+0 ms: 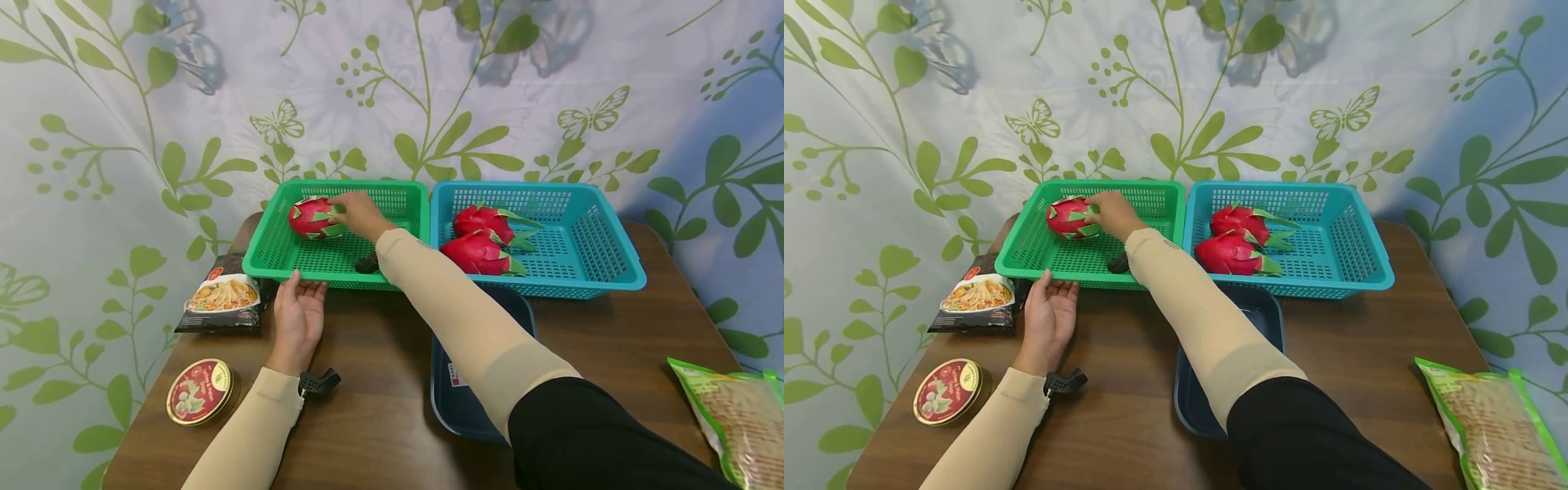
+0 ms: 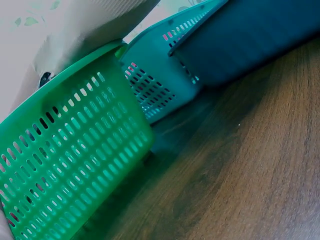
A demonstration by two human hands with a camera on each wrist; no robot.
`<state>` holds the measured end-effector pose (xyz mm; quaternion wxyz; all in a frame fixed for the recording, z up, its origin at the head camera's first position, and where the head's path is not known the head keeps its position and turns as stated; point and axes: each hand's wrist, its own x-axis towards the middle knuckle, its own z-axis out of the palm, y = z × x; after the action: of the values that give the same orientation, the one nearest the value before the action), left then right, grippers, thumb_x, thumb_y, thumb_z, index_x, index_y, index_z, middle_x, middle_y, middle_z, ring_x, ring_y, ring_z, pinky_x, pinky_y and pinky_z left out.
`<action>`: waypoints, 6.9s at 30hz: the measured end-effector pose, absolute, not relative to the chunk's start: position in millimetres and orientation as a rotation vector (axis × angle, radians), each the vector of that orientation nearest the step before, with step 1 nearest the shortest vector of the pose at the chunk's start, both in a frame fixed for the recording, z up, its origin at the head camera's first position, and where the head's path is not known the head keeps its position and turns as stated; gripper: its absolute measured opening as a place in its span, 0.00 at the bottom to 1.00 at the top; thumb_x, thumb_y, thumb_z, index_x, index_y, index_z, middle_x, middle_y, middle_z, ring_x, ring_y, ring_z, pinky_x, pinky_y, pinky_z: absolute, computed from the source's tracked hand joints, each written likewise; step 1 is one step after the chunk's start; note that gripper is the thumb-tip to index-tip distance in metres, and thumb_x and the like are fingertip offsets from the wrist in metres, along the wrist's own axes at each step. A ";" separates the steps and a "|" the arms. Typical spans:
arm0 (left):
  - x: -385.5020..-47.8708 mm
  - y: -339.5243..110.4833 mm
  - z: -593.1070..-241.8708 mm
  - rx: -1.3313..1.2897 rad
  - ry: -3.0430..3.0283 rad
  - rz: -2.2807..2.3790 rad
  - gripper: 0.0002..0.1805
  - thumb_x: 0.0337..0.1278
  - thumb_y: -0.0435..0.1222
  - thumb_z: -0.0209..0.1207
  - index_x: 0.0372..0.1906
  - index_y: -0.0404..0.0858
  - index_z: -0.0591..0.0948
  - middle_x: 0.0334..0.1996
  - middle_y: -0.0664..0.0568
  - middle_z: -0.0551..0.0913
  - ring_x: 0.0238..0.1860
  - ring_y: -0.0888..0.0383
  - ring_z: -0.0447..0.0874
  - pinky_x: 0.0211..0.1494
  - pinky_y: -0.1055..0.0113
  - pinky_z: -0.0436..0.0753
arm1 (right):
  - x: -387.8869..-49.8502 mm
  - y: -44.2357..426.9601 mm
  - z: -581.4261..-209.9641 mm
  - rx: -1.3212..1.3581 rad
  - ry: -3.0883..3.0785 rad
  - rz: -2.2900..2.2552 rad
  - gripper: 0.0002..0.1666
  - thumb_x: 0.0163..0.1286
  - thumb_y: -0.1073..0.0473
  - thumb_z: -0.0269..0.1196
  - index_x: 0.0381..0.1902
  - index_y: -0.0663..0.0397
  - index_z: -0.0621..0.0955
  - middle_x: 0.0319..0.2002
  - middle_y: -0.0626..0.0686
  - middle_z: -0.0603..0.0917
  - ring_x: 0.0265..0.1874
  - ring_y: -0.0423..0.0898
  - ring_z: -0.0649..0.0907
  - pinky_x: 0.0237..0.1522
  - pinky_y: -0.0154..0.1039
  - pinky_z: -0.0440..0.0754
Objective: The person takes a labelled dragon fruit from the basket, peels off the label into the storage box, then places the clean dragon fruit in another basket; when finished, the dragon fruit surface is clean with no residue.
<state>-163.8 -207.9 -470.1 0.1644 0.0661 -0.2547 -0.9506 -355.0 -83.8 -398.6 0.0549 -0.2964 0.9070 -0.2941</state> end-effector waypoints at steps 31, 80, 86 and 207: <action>-154.4 -217.1 -463.3 0.340 -0.983 -2.755 0.19 0.81 0.42 0.57 0.63 0.37 0.68 0.56 0.45 0.78 0.55 0.53 0.79 0.60 0.61 0.83 | -200.8 55.0 -366.1 -1.626 2.279 -1.229 0.31 0.67 0.56 0.76 0.67 0.53 0.84 0.55 0.48 0.88 0.50 0.39 0.85 0.47 0.35 0.85; -107.5 -237.3 -480.8 -0.927 -2.512 -2.160 0.62 0.37 0.27 0.84 0.80 0.47 0.63 0.76 0.47 0.65 0.73 0.43 0.64 0.64 0.54 0.80 | -190.2 62.8 -420.8 -1.674 2.355 -0.762 0.26 0.73 0.60 0.72 0.68 0.52 0.83 0.59 0.46 0.86 0.53 0.43 0.83 0.57 0.35 0.80; -104.1 -228.2 -483.3 -0.762 -2.629 -2.002 0.56 0.39 0.29 0.84 0.76 0.53 0.67 0.69 0.52 0.72 0.67 0.45 0.69 0.58 0.53 0.84 | -189.9 65.8 -410.5 -1.603 2.366 -0.679 0.29 0.72 0.63 0.72 0.69 0.55 0.81 0.61 0.50 0.85 0.57 0.46 0.82 0.59 0.38 0.80; -168.8 -98.6 -368.6 -1.137 -2.383 -1.685 0.55 0.37 0.39 0.87 0.75 0.48 0.70 0.67 0.59 0.74 0.65 0.55 0.73 0.48 0.60 0.88 | -143.4 287.1 -471.1 0.056 0.795 -3.045 0.08 0.83 0.65 0.55 0.44 0.67 0.76 0.40 0.67 0.88 0.40 0.57 0.90 0.50 0.48 0.87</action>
<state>-168.8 -98.6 -368.6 0.0047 -0.3630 -0.7607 -0.5381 -143.4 287.1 -471.1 -0.0030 0.0179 0.2525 -0.9674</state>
